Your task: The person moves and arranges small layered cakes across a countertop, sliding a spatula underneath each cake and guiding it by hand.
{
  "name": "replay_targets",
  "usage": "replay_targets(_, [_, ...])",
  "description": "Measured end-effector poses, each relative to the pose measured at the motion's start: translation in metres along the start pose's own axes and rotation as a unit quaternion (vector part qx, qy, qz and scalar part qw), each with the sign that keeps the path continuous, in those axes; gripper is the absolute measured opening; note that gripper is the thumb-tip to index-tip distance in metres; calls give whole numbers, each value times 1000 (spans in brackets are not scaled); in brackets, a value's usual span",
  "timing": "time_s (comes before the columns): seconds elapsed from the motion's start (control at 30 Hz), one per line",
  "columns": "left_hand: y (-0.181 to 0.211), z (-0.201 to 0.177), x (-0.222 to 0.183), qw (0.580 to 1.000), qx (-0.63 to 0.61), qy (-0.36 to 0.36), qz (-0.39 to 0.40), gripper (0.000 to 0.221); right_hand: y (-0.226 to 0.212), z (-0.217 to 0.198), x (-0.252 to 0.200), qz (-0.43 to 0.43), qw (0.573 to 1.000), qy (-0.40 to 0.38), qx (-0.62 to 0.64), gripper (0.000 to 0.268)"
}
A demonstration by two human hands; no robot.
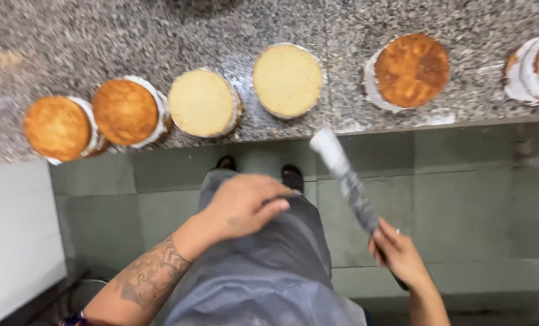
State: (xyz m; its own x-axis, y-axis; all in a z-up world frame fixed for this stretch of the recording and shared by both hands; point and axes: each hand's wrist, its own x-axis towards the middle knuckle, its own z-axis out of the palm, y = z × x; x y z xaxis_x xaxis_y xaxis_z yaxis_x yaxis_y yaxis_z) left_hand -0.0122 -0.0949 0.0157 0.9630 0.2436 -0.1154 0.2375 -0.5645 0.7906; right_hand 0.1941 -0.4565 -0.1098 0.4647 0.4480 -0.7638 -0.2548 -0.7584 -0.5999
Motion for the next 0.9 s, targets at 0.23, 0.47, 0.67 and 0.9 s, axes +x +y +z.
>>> replay_targets(0.23, [-96, -97, 12, 942, 320, 30, 100, 67, 0, 143, -20, -35, 967, -113, 225, 44])
replay_targets(0.47, [-132, -101, 11, 950, 284, -43, 119, 74, -65, 352, -2, -69, 928, 50, 362, 51])
replay_targets(0.67, [-135, -106, 8, 953, 260, -66, 137, 75, -84, 453, -36, -229, 941, 211, 134, 51])
replay_targets(0.9, [-138, -117, 17, 943, 267, -93, 176, 77, -104, 408, -78, -58, 938, 212, 267, 46])
